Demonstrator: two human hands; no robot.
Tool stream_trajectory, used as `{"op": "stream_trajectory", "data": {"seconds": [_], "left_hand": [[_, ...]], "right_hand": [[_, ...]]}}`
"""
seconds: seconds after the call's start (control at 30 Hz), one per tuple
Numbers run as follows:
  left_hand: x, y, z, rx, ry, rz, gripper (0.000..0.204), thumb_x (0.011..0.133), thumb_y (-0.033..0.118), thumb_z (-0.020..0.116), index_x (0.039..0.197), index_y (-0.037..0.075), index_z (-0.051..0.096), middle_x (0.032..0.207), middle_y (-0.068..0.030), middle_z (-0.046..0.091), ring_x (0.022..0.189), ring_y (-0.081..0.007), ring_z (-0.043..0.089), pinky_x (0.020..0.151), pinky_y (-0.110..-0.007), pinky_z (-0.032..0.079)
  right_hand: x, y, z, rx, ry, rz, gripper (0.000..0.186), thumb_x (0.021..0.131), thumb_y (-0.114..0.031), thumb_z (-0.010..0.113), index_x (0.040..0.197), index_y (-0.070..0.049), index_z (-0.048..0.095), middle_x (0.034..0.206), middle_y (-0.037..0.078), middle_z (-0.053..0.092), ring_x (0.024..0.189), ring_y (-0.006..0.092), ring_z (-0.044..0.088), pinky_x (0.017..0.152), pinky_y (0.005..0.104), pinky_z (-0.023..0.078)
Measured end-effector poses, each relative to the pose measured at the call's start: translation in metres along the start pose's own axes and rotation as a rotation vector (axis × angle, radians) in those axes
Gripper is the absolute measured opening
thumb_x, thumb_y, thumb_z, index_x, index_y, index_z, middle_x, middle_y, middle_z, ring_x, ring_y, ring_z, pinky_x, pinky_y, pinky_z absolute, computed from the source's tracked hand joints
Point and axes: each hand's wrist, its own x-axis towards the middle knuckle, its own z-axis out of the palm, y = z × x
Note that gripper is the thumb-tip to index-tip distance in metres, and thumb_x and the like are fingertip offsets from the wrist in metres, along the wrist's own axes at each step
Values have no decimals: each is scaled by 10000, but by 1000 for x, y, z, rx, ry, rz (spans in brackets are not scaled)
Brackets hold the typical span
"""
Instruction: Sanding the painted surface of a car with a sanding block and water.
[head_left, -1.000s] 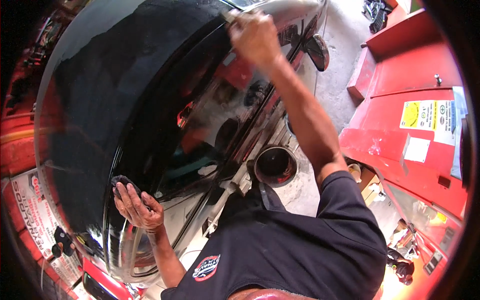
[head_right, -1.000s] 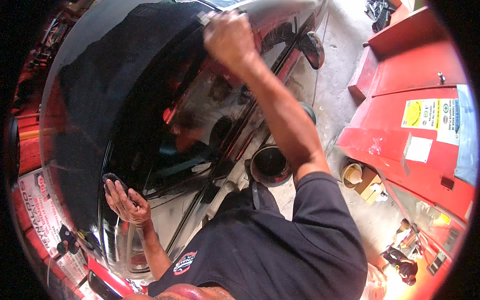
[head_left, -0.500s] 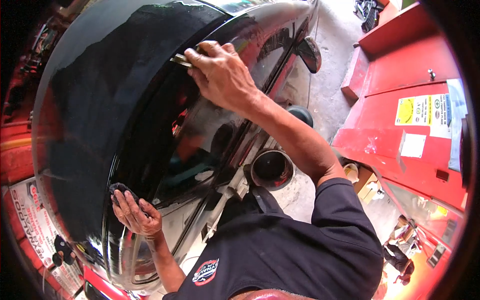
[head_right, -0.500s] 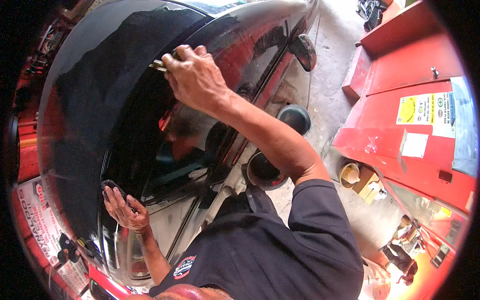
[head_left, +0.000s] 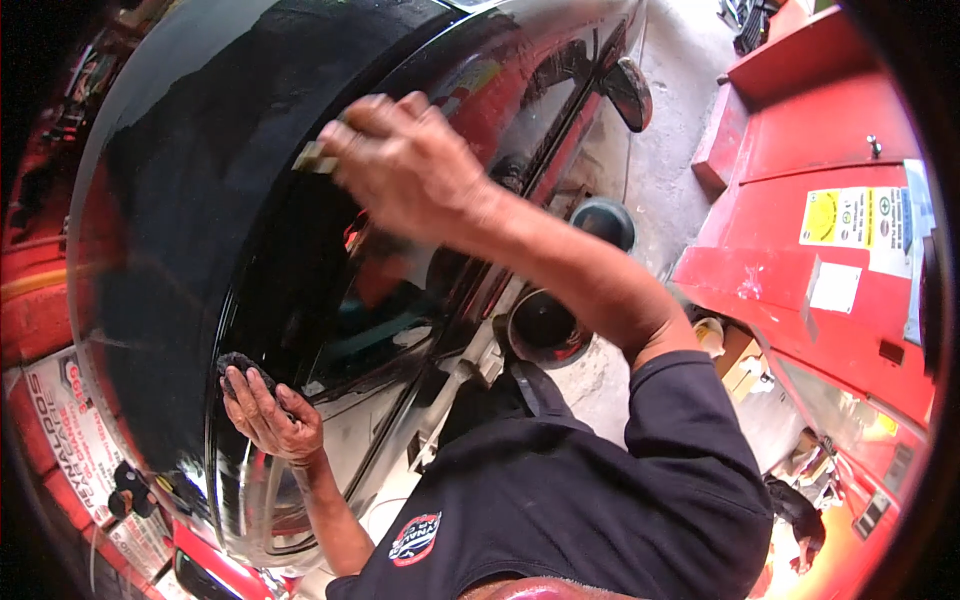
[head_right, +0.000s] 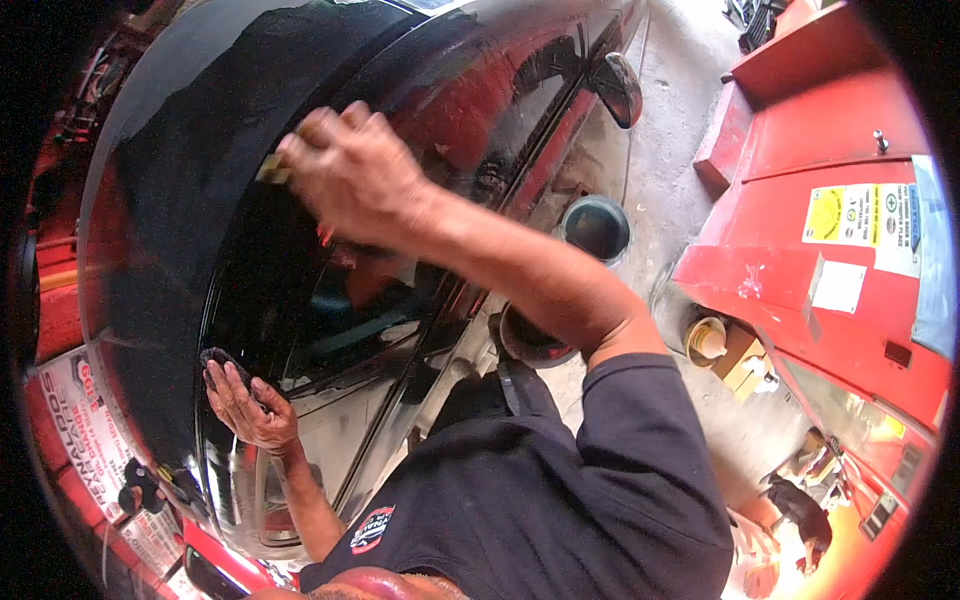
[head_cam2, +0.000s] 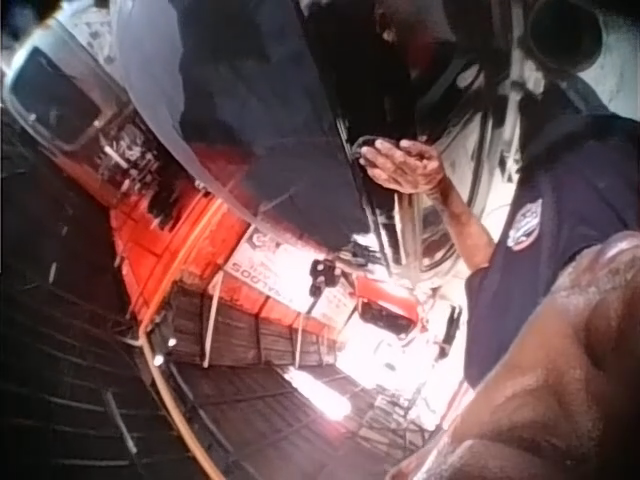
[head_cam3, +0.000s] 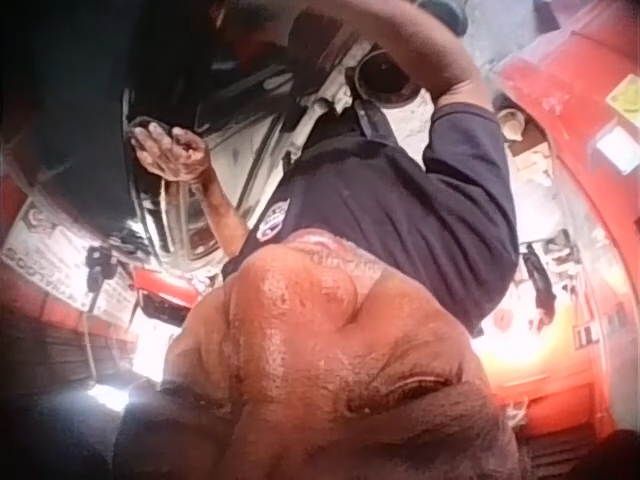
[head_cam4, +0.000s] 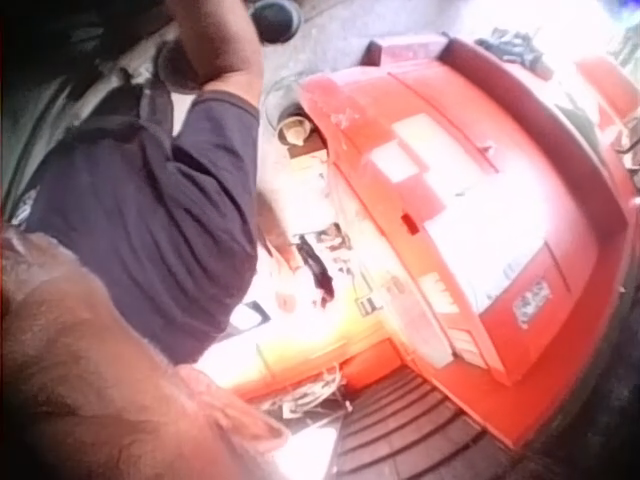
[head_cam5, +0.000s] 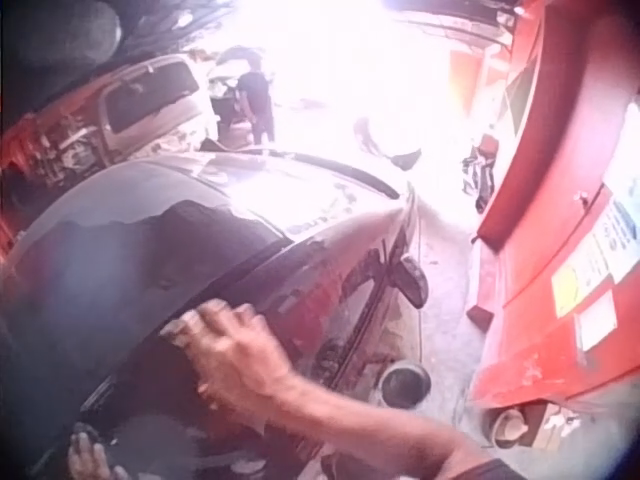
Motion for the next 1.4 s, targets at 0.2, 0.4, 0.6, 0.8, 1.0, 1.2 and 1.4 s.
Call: {"op": "stream_trajectory", "data": {"seconds": [0.2, 0.4, 0.6, 0.8, 1.0, 1.2, 1.4], "left_hand": [[10, 7, 3, -15, 33, 8, 405, 1100, 155, 521, 1457, -18, 603, 1523, -222, 603, 1382, -417, 595, 1157, -555, 461], [-1, -1, 2, 10, 14, -9, 405, 1089, 138, 531, 1459, -8, 607, 1539, -211, 595, 1396, -381, 600, 1175, -548, 451], [10, 6, 4, -18, 46, 20, 392, 1100, 162, 515, 1426, -30, 616, 1503, -236, 612, 1354, -457, 599, 1138, -548, 473], [0, 1, -1, -7, 36, -8, 409, 1092, 152, 526, 1459, -12, 605, 1536, -206, 597, 1406, -401, 579, 1184, -537, 439], [14, 13, -4, 12, 8, -1, 426, 1099, 172, 527, 1476, -14, 596, 1549, -216, 580, 1414, -418, 564, 1186, -534, 434], [107, 85, 28, -15, -118, 15, 581, 1019, 249, 679, 1537, 17, 556, 1615, -204, 505, 1484, -390, 470, 1231, -505, 370], [255, 206, 132, -166, 63, 176, 485, 981, 260, 662, 1372, -28, 657, 1465, -221, 634, 1356, -400, 592, 1172, -500, 429]], "right_hand": [[25, 119, -31, -389, 60, 172, 256, 971, -260, 641, 1073, -72, 782, 1022, 181, 738, 876, 352, 696, 796, 483, 568], [6, 20, -12, -192, -73, 48, 344, 919, -215, 727, 1236, -85, 751, 1087, 106, 747, 1101, 308, 682, 939, 464, 530], [28, 115, -37, -445, 11, 242, 255, 955, -240, 674, 1063, -36, 782, 915, 194, 757, 891, 401, 731, 794, 513, 583], [9, 31, 2, -181, 72, -81, 246, 917, -242, 671, 1078, -88, 775, 973, 128, 700, 893, 338, 666, 716, 481, 570], [42, 155, -30, -370, 28, 375, 302, 958, -262, 646, 1053, -10, 783, 1016, 257, 759, 926, 479, 724, 886, 542, 599], [-35, 107, -39, -32, 257, 432, 369, 940, -245, 682, 1221, -28, 781, 1083, 231, 758, 1066, 397, 706, 962, 475, 555], [-163, 56, -79, 79, 39, 729, 413, 935, -206, 694, 1318, -60, 747, 1243, 197, 731, 1164, 372, 699, 1041, 439, 537]]}}
